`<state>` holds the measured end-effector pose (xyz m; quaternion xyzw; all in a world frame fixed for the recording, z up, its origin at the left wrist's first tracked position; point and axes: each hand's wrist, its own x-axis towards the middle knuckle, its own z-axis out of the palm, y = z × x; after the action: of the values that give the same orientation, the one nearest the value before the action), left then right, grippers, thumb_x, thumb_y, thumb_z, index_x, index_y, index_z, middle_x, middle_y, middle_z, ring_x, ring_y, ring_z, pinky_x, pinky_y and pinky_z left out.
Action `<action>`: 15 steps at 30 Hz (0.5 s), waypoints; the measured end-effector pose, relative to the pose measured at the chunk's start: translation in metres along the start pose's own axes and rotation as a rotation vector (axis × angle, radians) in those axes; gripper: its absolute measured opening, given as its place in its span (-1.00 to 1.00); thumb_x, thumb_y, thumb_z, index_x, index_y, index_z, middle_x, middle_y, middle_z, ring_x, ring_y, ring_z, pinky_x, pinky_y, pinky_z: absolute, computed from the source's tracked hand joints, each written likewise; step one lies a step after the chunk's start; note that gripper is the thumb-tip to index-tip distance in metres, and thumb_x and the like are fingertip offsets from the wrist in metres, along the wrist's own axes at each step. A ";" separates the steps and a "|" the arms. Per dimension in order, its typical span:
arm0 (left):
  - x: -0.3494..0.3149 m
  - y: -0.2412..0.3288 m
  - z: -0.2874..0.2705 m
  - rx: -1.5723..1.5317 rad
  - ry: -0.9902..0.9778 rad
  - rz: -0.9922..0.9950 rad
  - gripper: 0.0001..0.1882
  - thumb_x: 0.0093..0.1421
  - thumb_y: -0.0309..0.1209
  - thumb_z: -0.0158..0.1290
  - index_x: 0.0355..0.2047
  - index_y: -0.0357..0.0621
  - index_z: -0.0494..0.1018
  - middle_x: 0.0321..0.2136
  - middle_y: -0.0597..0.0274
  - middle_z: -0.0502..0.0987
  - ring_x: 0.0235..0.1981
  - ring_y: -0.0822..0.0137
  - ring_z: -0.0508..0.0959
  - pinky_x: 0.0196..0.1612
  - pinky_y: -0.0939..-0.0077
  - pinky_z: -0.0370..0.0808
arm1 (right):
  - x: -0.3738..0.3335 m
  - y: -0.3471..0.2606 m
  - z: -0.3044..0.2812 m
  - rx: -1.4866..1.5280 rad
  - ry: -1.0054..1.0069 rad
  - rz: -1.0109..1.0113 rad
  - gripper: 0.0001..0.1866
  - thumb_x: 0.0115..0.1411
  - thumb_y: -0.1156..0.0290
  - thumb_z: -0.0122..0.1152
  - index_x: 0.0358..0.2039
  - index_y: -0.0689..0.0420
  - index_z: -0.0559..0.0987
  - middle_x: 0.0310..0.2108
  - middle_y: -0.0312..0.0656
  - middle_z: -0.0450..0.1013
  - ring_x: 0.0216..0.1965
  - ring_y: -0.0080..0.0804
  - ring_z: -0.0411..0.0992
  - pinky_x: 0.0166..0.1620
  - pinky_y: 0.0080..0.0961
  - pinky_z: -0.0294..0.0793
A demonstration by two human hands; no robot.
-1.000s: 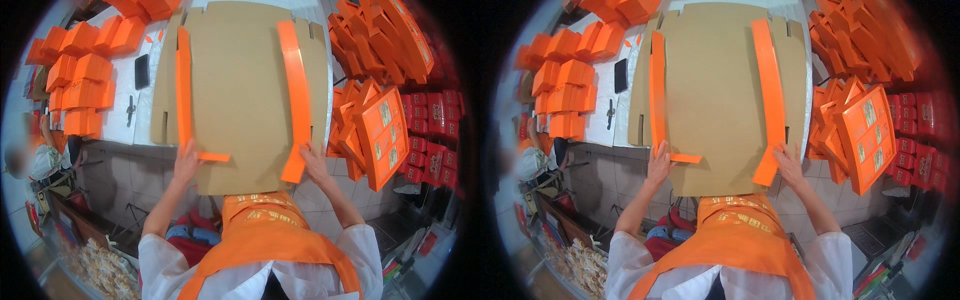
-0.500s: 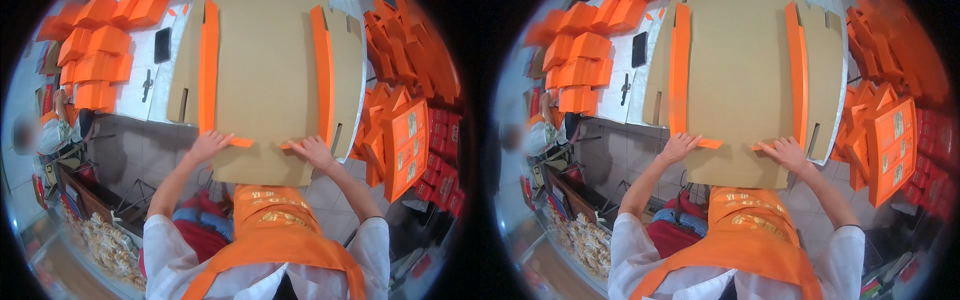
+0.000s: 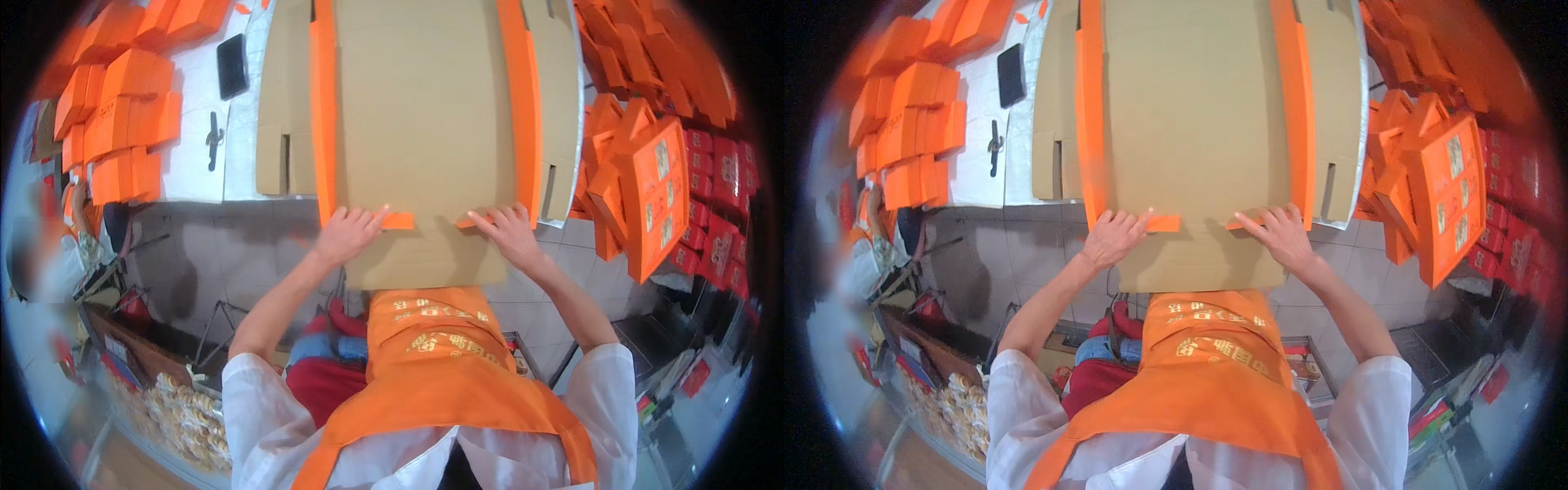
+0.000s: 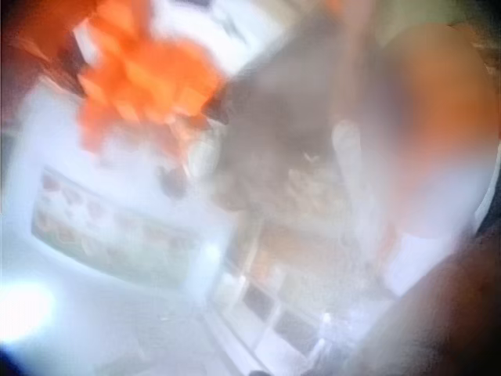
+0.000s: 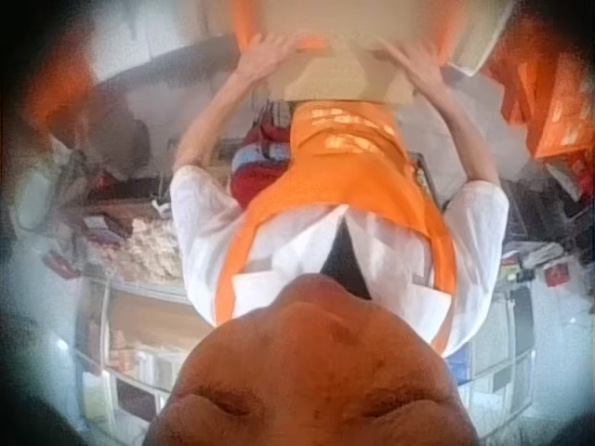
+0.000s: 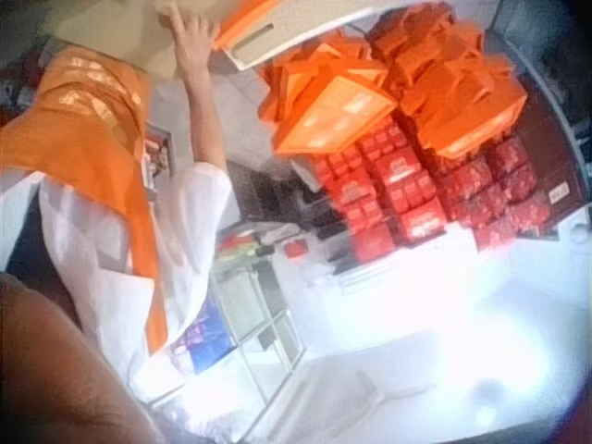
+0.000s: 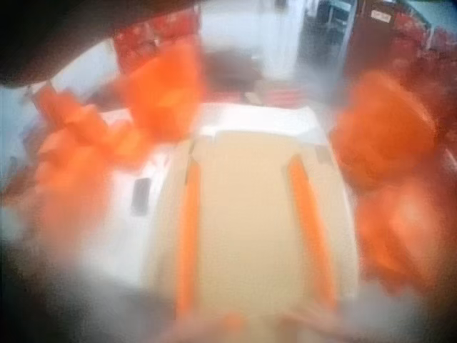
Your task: The person assembles orange cardboard boxes by folding flat pieces into frames and inserting smaller orange boxes into the compartments. The person repeatedly folds frames, places small boxes inside, and stacks the completed units on the table.
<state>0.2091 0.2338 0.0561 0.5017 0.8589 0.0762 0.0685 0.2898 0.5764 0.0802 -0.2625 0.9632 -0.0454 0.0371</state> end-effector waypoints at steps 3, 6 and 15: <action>0.020 0.009 0.020 -0.042 0.089 0.103 -0.45 0.04 -0.40 -0.08 0.09 -0.21 0.20 -0.51 0.28 0.37 -0.44 0.35 0.38 -0.36 0.50 0.32 | -0.004 -0.009 -0.002 -0.058 -0.067 0.087 -0.31 -0.04 0.55 -0.03 0.16 -0.23 0.21 -0.43 -0.32 0.27 -0.34 -0.41 0.24 -0.20 -0.36 0.14; 0.042 0.019 0.023 -0.061 0.038 0.138 -0.41 0.02 -0.42 -0.10 0.12 -0.21 0.15 -0.49 0.26 0.38 -0.41 0.34 0.40 -0.31 0.48 0.37 | -0.006 -0.008 -0.002 -0.005 -0.129 0.107 -0.32 -0.03 0.56 -0.04 0.16 -0.21 0.21 -0.36 -0.33 0.30 -0.30 -0.41 0.25 -0.18 -0.36 0.14; 0.036 0.014 0.007 -0.218 0.000 0.379 -0.53 0.01 -0.46 -0.08 0.00 -0.18 0.23 -0.30 0.15 0.41 -0.30 0.25 0.43 -0.24 0.44 0.38 | -0.015 -0.005 0.014 0.101 -0.035 0.153 -0.44 0.01 0.51 -0.05 0.10 -0.06 0.28 -0.31 -0.33 0.35 -0.28 -0.39 0.27 -0.14 -0.41 0.16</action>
<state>0.2051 0.2720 0.0503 0.6437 0.7360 0.1804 0.1067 0.3066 0.5793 0.0672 -0.1866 0.9761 -0.0864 0.0703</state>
